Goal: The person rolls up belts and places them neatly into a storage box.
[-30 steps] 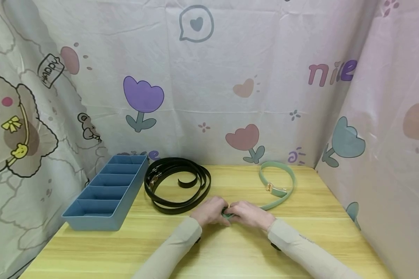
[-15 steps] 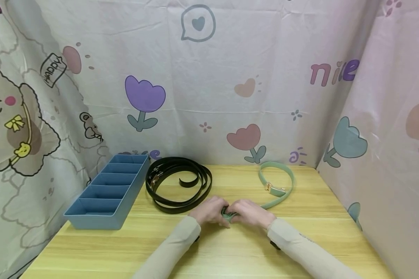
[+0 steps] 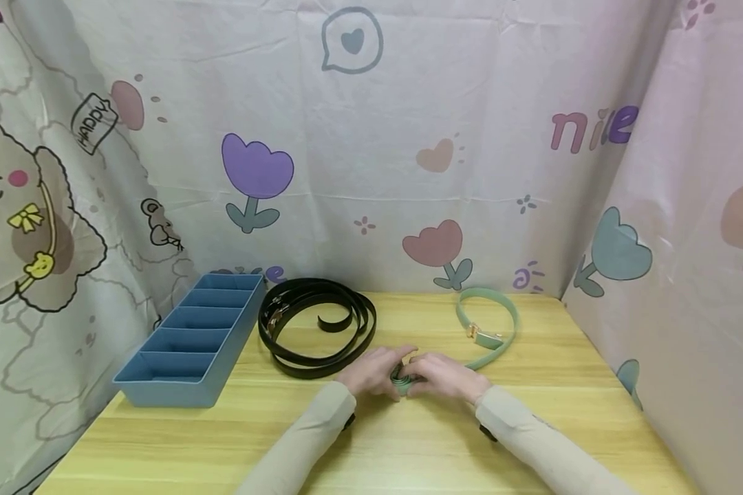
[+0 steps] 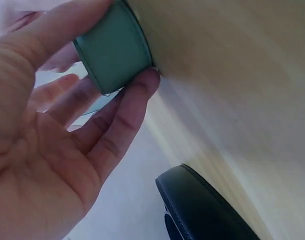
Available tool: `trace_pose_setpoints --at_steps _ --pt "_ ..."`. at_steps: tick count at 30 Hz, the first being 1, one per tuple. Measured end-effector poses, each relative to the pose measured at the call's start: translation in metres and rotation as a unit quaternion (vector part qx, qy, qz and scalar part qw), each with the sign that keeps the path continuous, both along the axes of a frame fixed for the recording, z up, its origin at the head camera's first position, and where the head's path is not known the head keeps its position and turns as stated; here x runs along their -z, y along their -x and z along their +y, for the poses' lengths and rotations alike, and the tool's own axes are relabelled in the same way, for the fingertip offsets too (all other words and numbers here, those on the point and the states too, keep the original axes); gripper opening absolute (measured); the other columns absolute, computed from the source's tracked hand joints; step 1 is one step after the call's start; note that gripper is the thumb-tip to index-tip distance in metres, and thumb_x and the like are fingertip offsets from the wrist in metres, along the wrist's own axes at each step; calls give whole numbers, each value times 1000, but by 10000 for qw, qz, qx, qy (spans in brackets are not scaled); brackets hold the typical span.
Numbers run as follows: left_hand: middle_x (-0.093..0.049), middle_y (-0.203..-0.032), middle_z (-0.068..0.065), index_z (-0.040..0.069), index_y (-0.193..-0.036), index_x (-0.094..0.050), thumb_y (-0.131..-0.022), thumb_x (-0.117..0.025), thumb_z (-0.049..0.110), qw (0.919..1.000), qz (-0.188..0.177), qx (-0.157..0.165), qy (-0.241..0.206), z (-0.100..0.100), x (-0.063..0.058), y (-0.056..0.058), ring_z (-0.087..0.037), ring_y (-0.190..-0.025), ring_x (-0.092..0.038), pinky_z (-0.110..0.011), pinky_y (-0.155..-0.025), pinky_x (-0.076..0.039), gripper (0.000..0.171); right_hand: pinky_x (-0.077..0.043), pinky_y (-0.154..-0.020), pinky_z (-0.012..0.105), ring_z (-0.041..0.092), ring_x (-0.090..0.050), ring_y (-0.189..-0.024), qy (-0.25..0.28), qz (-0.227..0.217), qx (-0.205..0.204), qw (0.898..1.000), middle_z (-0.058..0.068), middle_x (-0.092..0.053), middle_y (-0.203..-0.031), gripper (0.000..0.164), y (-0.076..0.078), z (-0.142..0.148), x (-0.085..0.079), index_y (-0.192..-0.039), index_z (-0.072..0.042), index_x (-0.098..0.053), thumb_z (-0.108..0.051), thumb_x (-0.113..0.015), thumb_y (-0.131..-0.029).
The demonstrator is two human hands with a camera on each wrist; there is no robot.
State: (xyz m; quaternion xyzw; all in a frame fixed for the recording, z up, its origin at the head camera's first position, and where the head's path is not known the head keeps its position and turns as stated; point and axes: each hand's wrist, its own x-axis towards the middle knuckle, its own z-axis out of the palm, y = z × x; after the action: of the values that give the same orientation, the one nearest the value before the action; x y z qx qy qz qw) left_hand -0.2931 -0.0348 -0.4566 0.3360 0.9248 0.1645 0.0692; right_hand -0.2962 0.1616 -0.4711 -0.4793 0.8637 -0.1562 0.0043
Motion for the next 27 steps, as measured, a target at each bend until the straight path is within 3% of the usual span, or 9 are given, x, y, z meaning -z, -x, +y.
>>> trace_pose_setpoints --at_steps 2,6,8,12,19,25,27 --pt "-67 -98 10 19 -131 -57 -67 -91 21 10000 49 -9 -18 -1 0 -1 -3 -84 -58 -24 -79 -49 73 -49 -73 16 -4 -57 -79 -15 85 55 9999 -12 -70 -96 20 -1 -2 -1 -105 -22 -72 -26 -74 -86" --pt "-61 -82 14 23 -93 -65 -68 -90 28 9994 285 -161 -65 -1 4 -2 -3 -71 -51 -21 -66 -43 35 -46 -66 15 -4 -53 -71 -24 330 236 9992 -13 -68 -86 9 -3 -6 -1 -92 -24 -71 -27 -75 -84" --pt "-58 -75 14 23 -84 -65 -68 -89 35 9987 422 -269 -85 1 6 -4 -3 -66 -48 -21 -61 -41 31 -44 -64 15 -3 -51 -68 -15 434 305 9986 -14 -66 -81 8 -4 -6 -1 -87 -24 -69 -28 -75 -84" --pt "-57 -71 15 23 -81 -66 -66 -89 41 9968 662 -456 -30 5 6 -8 -3 -62 -46 -20 -58 -40 33 -44 -64 14 0 -54 -70 102 391 271 9988 -14 -64 -82 9 -5 -3 2 -89 -23 -67 -26 -75 -85" --pt "-63 -76 13 19 -88 -70 -66 -91 30 9978 543 -371 -19 5 3 -9 -4 -65 -51 -20 -63 -43 32 -48 -71 15 2 -61 -80 217 41 151 9996 -12 -68 -95 26 -7 5 5 -111 -21 -68 -20 -74 -86" --pt "-69 -103 8 17 -130 -58 -67 -90 29 9994 290 -165 5 0 2 -6 -7 -88 -59 -26 -80 -48 72 -47 -70 17 -1 -56 -78 -133 32 250 9996 -13 -64 -94 31 -8 4 2 -116 -25 -66 -28 -73 -86" --pt "-69 -111 8 19 -137 -52 -68 -90 28 9998 207 -28 12 -2 2 -5 -7 -94 -60 -27 -85 -48 79 -46 -69 17 -2 -53 -77 -247 14 274 9993 -13 -62 -94 30 -8 3 0 -114 -25 -66 -31 -73 -86"
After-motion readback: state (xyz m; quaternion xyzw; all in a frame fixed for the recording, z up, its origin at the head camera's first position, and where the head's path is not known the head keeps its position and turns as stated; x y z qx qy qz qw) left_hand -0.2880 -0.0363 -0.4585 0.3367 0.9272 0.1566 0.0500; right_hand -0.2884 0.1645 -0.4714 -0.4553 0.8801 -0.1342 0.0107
